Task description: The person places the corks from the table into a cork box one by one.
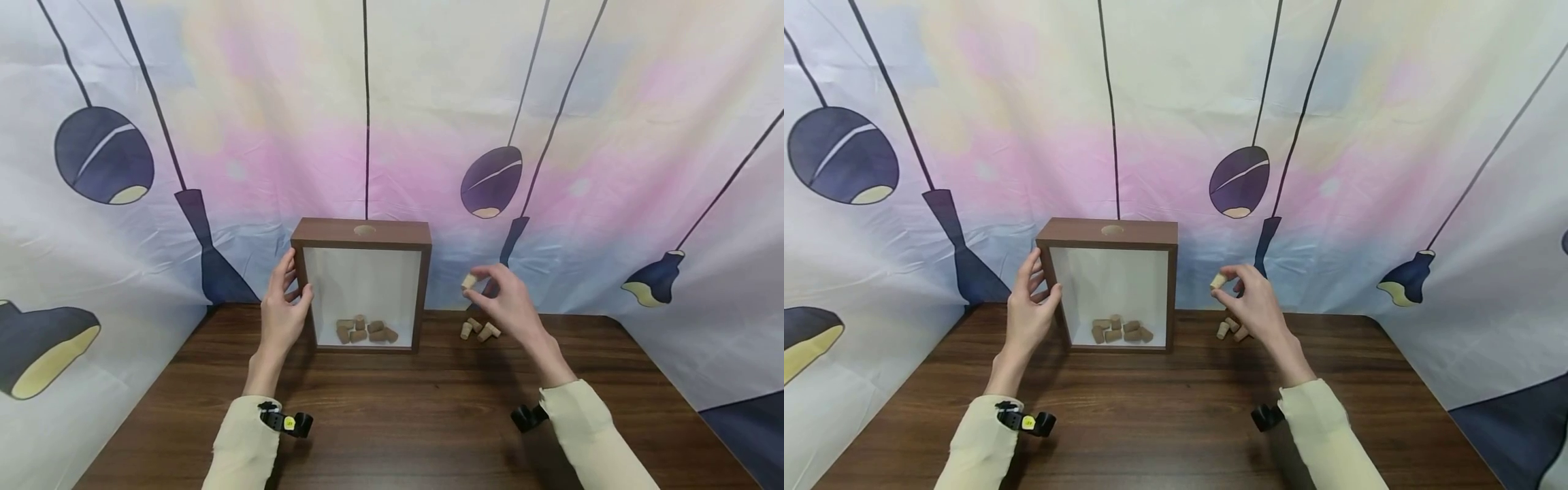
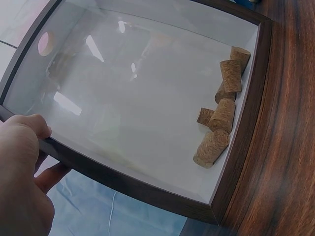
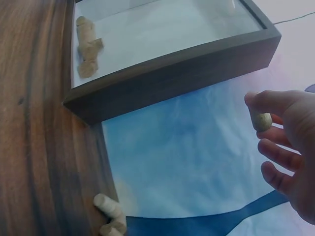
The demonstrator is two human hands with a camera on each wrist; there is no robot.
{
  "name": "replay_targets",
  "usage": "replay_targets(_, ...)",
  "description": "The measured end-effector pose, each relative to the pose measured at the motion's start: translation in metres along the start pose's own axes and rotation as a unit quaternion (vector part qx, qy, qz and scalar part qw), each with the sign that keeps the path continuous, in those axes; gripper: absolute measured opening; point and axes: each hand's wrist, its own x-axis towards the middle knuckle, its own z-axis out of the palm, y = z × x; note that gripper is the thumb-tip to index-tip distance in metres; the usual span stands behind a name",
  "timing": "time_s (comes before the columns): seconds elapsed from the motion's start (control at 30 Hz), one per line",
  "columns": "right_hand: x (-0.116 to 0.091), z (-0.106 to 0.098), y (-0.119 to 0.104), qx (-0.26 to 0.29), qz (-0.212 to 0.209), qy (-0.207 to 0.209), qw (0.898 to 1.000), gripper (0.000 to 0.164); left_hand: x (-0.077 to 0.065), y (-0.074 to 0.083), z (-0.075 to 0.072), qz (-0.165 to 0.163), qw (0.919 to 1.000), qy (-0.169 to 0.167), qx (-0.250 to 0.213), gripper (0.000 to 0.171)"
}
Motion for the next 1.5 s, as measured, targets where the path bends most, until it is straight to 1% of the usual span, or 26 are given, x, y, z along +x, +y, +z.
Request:
replay_targets(0.13,0.009,-0.002,-0.007,-0.006,-0.013,0.007,1.0,0.04,-0.001,0.001,-0.001,-0.005,1.0,-0.003,0.006,0.071)
replay_targets(0.3,0.021,-0.006,-0.018,-0.005,-0.028,0.018,0.999,0.04,-0.001,0.002,-0.002,-0.005,1.0,-0.003,-0.004,0.072)
replay_targets(0.4,0.03,-0.009,-0.027,-0.005,-0.039,0.029,0.999,0.04,0.0,0.006,-0.001,-0.005,1.0,0.0,-0.005,0.071)
replay_targets(0.43,0.033,-0.01,-0.03,-0.005,-0.04,0.031,0.999,0.04,0.0,0.009,-0.001,-0.003,1.0,0.001,-0.004,0.07)
replay_targets(0.53,0.041,-0.013,-0.038,-0.005,-0.047,0.032,0.998,0.039,0.001,0.024,-0.003,0.004,1.0,0.003,-0.004,0.068)
replay_targets(0.67,0.051,-0.015,-0.048,-0.006,-0.057,0.029,0.998,0.038,0.003,0.043,-0.006,0.005,1.0,-0.002,-0.008,0.065)
replay_targets(0.77,0.058,-0.017,-0.054,-0.002,-0.067,0.028,0.997,0.038,0.003,0.046,-0.006,0.002,0.9999,-0.004,-0.011,0.064)
replay_targets(0.8,0.06,-0.017,-0.057,0.002,-0.07,0.026,0.997,0.039,0.004,0.046,-0.006,0.002,0.9999,-0.003,-0.009,0.064)
replay_targets(0.9,0.067,-0.017,-0.065,0.008,-0.077,0.018,0.997,0.037,0.002,0.029,-0.004,0.003,1.0,-0.001,-0.008,0.067)
replay_targets(1.03,0.077,-0.014,-0.078,0.001,-0.09,0.011,0.996,0.036,0.0,0.004,-0.001,0.0,1.0,-0.002,-0.005,0.071)
replay_targets(1.13,0.086,-0.009,-0.087,-0.007,-0.105,0.007,0.994,0.037,-0.001,0.001,-0.003,-0.003,1.0,-0.006,-0.002,0.072)
replay_targets(1.27,0.099,-0.001,-0.1,-0.011,-0.115,-0.008,0.993,0.04,-0.001,0.001,-0.004,-0.004,0.9999,-0.01,0.001,0.073)
replay_targets(1.5,0.122,0.01,-0.12,-0.022,-0.102,-0.051,0.993,0.041,0.0,0.002,-0.003,-0.005,0.9999,-0.012,0.002,0.074)
